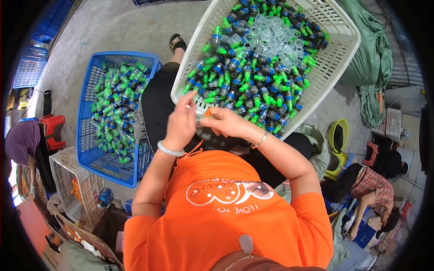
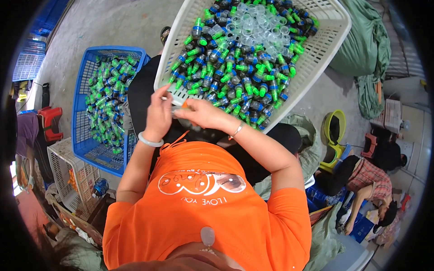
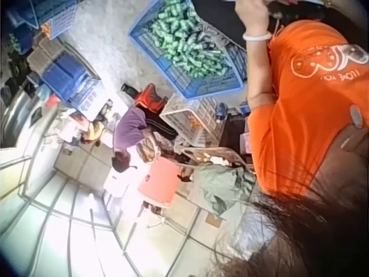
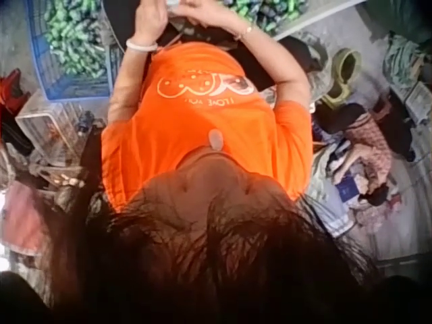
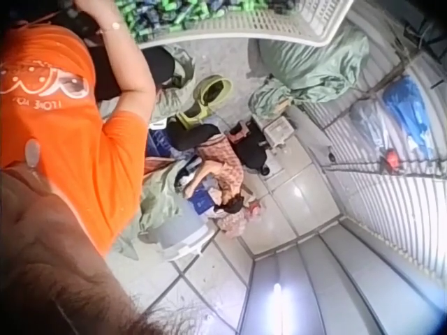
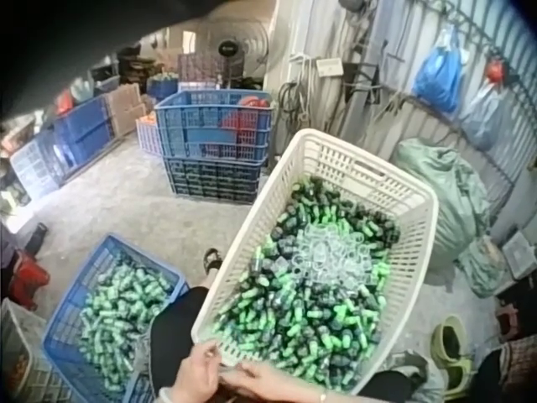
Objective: Sort small plastic components from a pile into a plastic basket.
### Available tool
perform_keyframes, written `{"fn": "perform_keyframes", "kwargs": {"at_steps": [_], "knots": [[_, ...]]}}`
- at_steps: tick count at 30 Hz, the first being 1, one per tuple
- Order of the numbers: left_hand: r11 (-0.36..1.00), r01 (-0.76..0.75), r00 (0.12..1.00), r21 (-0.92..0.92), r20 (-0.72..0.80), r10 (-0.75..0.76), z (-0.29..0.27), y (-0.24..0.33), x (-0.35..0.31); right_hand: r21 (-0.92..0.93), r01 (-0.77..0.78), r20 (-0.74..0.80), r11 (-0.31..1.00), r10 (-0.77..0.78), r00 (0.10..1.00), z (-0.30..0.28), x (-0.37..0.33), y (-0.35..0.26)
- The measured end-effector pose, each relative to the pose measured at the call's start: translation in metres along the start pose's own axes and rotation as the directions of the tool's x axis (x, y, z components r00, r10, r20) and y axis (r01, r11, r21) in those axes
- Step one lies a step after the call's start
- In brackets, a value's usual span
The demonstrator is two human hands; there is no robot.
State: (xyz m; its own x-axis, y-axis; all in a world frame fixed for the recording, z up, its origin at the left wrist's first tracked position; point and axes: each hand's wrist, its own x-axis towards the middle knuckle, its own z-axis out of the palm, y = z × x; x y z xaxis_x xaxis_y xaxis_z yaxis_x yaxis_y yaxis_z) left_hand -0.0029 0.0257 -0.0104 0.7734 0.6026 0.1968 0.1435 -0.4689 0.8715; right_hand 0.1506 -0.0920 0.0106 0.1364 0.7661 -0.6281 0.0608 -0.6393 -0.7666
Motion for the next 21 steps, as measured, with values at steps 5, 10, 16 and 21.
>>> {"fn": "perform_keyframes", "kwargs": {"at_steps": [5,10,16,21], "knots": [[0.875,0.29,0.872,0.387,-0.485,-0.075,-0.075,-0.064,-0.004,-0.706,0.156,-0.5,0.691,-0.642,0.581,-0.074,0.027,0.012],[0.698,0.094,0.943,0.709,-0.289,0.166,-0.071,-0.067,0.012,-0.673,-0.118,-0.683,0.73,-0.553,0.477,-0.133,0.075,0.026],[0.936,-0.185,0.98,0.3,-0.012,0.197,0.077,-0.029,0.081,-0.491,-0.175,-0.793,0.853,-0.355,0.496,-0.124,0.107,0.017],[0.96,-0.082,0.996,0.266,0.06,0.068,0.129,-0.053,0.104,-0.364,-0.09,-0.763,0.927,-0.241,0.599,-0.12,0.093,0.023]]}}
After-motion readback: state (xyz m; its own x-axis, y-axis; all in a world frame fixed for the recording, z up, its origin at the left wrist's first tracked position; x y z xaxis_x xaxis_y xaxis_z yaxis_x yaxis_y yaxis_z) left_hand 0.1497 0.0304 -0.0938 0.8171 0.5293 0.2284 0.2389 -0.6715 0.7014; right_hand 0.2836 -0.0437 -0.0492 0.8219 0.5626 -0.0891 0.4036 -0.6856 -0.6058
